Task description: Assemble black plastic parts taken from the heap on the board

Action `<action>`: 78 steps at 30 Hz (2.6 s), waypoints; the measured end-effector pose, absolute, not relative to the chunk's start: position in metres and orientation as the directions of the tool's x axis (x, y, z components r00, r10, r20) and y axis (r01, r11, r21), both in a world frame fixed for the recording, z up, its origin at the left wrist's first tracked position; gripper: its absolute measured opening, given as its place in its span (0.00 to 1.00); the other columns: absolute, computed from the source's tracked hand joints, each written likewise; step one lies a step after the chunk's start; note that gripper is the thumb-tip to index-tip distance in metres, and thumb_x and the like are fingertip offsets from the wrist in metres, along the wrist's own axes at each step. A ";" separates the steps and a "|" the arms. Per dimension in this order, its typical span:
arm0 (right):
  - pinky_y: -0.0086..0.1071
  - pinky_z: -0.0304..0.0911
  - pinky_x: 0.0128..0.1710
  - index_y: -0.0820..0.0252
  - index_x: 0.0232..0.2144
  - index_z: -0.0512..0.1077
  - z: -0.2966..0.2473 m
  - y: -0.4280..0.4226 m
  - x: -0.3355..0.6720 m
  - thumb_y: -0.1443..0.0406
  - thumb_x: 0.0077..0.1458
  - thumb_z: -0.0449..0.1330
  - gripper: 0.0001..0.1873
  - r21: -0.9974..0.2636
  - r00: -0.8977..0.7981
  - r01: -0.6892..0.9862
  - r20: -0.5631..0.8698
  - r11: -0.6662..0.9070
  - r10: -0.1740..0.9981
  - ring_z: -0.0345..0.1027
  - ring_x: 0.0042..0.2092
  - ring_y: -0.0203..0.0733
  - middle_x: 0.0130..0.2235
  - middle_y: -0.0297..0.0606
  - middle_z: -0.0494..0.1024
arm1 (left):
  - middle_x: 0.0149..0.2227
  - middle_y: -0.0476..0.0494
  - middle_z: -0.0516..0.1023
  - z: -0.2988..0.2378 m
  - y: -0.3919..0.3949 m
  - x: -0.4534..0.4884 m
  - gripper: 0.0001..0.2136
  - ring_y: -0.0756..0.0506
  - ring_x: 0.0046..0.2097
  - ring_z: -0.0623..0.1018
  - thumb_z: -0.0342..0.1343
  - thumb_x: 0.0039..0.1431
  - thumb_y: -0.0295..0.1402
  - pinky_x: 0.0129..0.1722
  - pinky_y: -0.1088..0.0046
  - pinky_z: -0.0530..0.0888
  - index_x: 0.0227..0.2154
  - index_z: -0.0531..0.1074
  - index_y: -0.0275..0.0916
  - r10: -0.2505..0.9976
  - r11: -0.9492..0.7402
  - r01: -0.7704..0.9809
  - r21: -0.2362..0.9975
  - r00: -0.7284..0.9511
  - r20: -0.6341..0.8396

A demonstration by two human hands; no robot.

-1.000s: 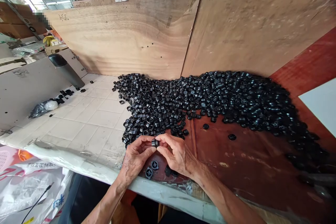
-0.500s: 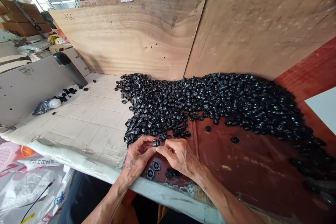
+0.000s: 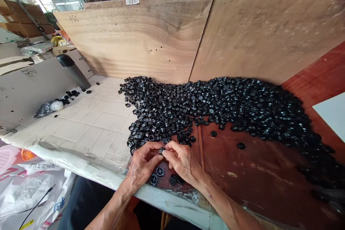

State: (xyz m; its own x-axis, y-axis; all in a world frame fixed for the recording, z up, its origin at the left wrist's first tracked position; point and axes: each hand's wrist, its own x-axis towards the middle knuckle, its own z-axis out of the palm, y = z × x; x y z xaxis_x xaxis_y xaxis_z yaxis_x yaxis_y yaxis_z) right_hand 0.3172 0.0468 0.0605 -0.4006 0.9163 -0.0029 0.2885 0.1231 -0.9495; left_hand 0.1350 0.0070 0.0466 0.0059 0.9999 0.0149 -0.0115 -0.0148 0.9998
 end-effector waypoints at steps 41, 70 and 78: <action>0.31 0.67 0.37 0.56 0.36 0.71 0.023 0.059 0.321 0.74 0.61 0.60 0.08 -0.567 -0.419 0.666 0.253 0.485 0.872 0.73 0.39 0.43 0.40 0.39 0.74 | 0.41 0.46 0.78 0.028 0.024 0.138 0.15 0.49 0.30 0.77 0.58 0.63 0.32 0.32 0.72 0.75 0.52 0.76 0.41 0.992 -0.120 0.465 0.877 0.027 0.122; 0.29 0.66 0.29 0.58 0.31 0.71 0.052 0.062 0.326 0.61 0.52 0.65 0.08 -0.987 -0.377 0.117 -0.146 -0.110 0.915 0.76 0.29 0.41 0.27 0.33 0.80 | 0.39 0.44 0.86 0.046 0.019 0.134 0.16 0.47 0.37 0.83 0.69 0.55 0.38 0.37 0.75 0.76 0.45 0.81 0.39 0.964 0.266 -0.117 0.957 0.044 -0.263; 0.31 0.70 0.37 0.58 0.39 0.79 0.062 0.058 0.323 0.65 0.56 0.62 0.09 -0.973 -0.388 0.088 0.166 0.215 0.907 0.74 0.38 0.39 0.41 0.39 0.78 | 0.34 0.47 0.85 0.053 0.016 0.135 0.18 0.48 0.34 0.82 0.74 0.50 0.40 0.38 0.73 0.78 0.41 0.81 0.37 0.968 0.250 -0.231 0.940 0.041 -0.247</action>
